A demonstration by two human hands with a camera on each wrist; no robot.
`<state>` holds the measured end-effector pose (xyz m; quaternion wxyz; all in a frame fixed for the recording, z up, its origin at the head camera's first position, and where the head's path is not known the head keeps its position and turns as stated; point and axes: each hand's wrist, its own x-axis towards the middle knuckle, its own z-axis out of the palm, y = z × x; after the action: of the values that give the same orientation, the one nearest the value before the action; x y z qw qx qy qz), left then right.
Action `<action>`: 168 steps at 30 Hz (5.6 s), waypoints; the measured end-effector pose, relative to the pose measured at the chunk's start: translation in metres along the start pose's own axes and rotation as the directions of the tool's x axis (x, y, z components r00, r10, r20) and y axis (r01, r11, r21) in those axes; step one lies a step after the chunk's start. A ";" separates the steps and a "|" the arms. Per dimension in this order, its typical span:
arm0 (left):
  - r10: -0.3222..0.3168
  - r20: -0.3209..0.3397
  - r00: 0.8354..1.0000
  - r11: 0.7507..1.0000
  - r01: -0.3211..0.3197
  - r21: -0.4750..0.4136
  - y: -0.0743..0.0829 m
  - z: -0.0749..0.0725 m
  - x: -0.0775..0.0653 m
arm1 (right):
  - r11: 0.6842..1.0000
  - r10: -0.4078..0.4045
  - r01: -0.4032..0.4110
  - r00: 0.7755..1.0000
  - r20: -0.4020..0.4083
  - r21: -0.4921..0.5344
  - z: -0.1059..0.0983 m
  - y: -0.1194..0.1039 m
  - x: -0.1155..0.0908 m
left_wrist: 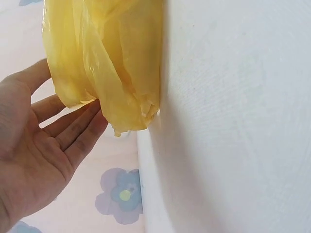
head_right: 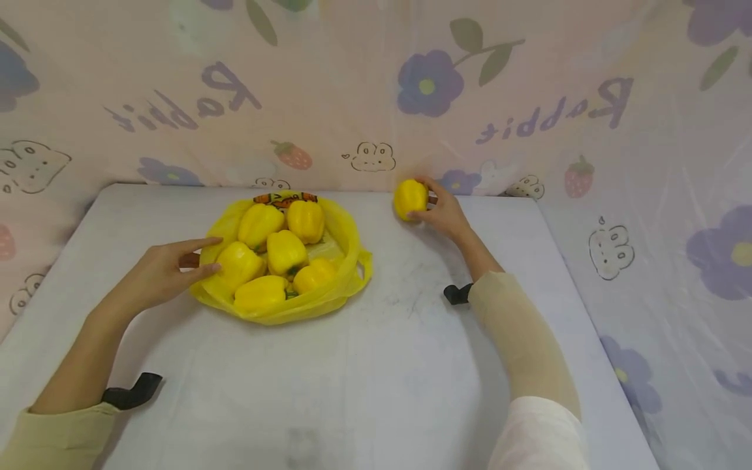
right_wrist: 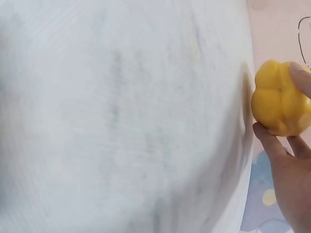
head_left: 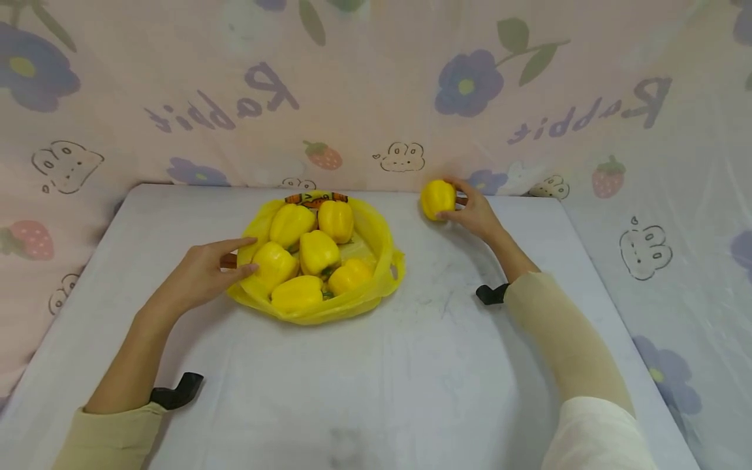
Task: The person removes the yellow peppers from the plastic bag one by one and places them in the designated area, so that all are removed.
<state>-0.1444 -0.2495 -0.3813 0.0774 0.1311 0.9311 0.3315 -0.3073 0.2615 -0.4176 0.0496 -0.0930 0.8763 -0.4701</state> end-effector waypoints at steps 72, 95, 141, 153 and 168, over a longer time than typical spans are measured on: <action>0.006 0.106 0.994 0.999 -0.010 0.033 0.011 0.007 -0.002 | 0.927 -0.361 0.356 0.932 0.026 0.117 0.036 -0.106 -0.042; 0.049 0.088 0.995 0.999 -0.050 0.019 0.006 0.008 -0.002 | 0.885 -0.460 0.435 0.874 0.160 0.165 0.097 -0.108 -0.008; 0.033 0.096 0.995 0.999 -0.033 0.007 0.005 0.011 -0.003 | 0.882 -0.290 0.386 0.897 0.333 -0.270 0.153 -0.116 0.009; 0.031 0.102 0.994 0.999 -0.032 0.004 0.004 0.010 -0.003 | 0.891 -0.257 0.348 0.916 0.308 -0.290 0.156 -0.111 0.012; 0.033 0.107 0.994 0.999 -0.036 0.021 0.004 0.008 -0.002 | 0.904 -0.326 0.378 0.912 0.251 -0.199 0.138 -0.124 0.003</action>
<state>-0.1399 -0.2421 -0.3852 0.1198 0.1656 0.9269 0.3148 -0.2720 0.0810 -0.3905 0.0445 -0.3053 0.8854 -0.3476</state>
